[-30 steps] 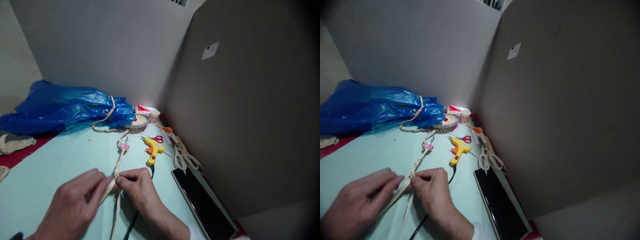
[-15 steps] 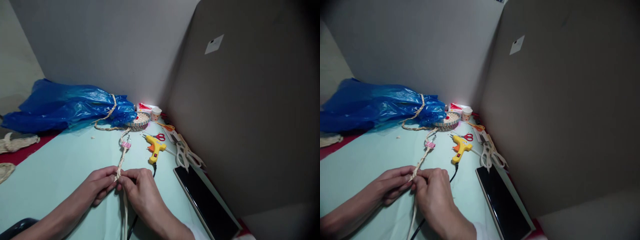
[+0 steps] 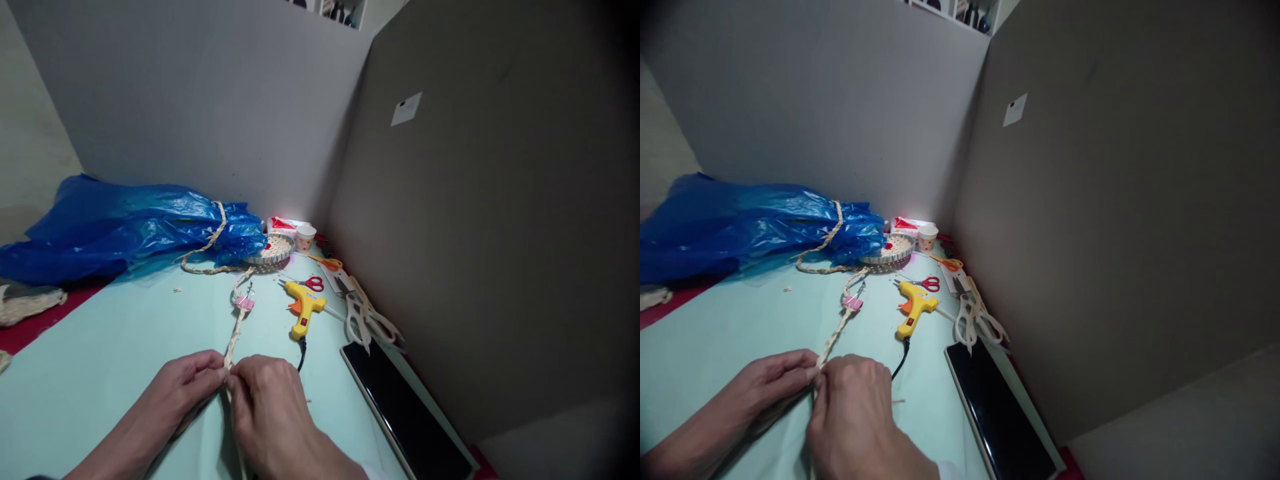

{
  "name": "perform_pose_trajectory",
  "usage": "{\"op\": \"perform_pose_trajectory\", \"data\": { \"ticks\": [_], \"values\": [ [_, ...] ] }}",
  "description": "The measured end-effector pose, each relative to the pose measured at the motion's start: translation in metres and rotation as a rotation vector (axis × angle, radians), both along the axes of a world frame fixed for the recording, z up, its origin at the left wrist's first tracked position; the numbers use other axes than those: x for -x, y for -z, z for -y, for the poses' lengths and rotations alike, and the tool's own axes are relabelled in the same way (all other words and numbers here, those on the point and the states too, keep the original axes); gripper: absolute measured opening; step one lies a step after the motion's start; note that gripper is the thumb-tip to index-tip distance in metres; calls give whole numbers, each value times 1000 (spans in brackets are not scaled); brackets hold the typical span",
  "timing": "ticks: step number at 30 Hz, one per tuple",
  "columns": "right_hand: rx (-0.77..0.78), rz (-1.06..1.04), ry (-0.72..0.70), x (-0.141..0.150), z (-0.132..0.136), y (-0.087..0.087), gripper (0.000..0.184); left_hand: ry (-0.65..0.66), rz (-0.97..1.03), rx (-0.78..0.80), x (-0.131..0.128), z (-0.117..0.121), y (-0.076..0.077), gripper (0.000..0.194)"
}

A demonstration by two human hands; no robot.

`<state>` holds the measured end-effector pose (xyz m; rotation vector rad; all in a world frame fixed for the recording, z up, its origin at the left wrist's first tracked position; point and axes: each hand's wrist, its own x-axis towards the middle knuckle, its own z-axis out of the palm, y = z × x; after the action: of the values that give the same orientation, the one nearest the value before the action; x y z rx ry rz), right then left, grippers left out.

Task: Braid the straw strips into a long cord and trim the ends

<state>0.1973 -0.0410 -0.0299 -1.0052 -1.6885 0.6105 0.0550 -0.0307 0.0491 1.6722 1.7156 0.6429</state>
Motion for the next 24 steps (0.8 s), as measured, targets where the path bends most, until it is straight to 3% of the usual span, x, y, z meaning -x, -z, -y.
{"op": "perform_pose_trajectory", "data": {
  "ticks": [6,12,18,24],
  "values": [
    [-122,140,142,10,-4,10,11,-14,-85,3,0,-3,1,38],
    [-243,84,204,11,-3,10,12,3,-35,-51,-4,1,2,36],
    [-576,128,338,9,3,12,6,-23,65,28,3,1,6,28],
    [-916,204,364,9,1,10,13,23,132,-1,9,5,5,29]
  ]
}}
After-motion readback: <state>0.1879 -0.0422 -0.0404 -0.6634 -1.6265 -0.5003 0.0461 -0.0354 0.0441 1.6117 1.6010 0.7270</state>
